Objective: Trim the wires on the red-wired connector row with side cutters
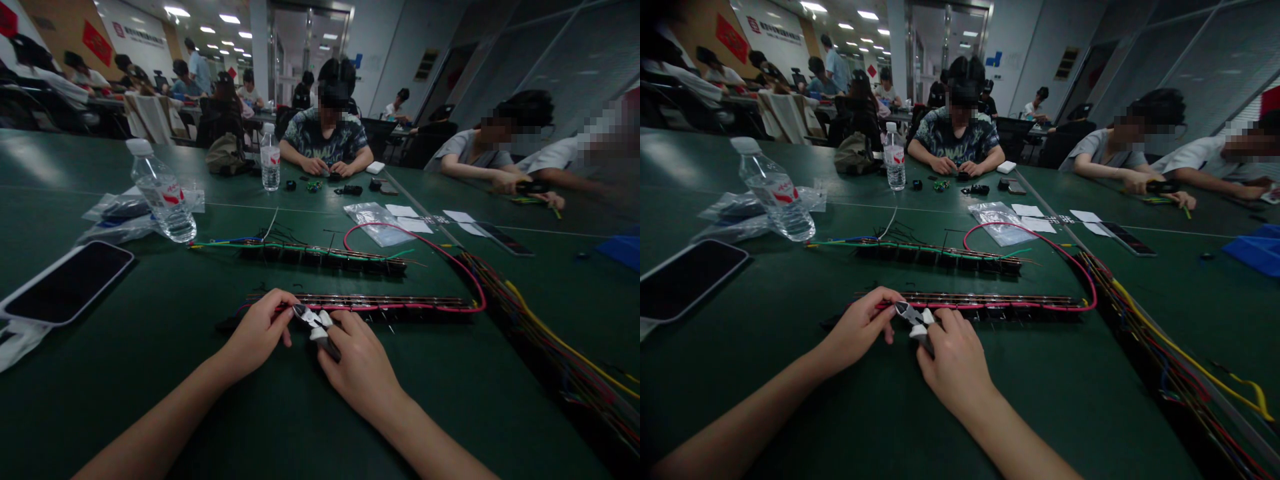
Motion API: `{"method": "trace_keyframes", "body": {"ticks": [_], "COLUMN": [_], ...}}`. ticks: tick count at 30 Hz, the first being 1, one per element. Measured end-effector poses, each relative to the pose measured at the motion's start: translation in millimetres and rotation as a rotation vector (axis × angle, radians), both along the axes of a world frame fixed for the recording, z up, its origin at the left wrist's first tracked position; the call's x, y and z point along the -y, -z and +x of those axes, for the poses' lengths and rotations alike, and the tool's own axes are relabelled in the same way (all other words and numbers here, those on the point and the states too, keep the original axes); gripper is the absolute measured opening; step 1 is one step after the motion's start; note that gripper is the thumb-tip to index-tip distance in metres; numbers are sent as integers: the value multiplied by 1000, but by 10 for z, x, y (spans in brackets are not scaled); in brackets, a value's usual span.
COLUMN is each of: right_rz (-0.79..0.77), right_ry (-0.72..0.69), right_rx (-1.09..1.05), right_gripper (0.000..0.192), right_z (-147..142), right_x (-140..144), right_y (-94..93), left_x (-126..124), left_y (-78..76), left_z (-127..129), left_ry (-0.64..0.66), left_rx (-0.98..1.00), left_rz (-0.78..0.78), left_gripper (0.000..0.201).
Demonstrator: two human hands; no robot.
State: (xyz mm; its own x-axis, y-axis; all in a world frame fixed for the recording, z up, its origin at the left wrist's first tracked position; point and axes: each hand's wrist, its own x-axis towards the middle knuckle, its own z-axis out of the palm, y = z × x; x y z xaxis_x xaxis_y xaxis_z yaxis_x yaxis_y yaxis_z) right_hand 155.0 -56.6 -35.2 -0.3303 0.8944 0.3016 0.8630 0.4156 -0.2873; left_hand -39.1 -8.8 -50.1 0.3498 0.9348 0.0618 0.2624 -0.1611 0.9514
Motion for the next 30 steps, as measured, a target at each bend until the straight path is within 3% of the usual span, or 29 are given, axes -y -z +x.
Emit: {"method": "trace_keyframes", "body": {"ticks": [30], "right_rz": [-26], "right_ry": [-14], "right_rx": [-43], "right_gripper": [9], "right_z": [19], "right_x": [-3], "right_y": [23], "left_x": [4], "left_y": [-7], "left_z": [-5], "left_ry": [0], "left_rx": [-15], "left_rz": [7], "left_gripper": [15]}}
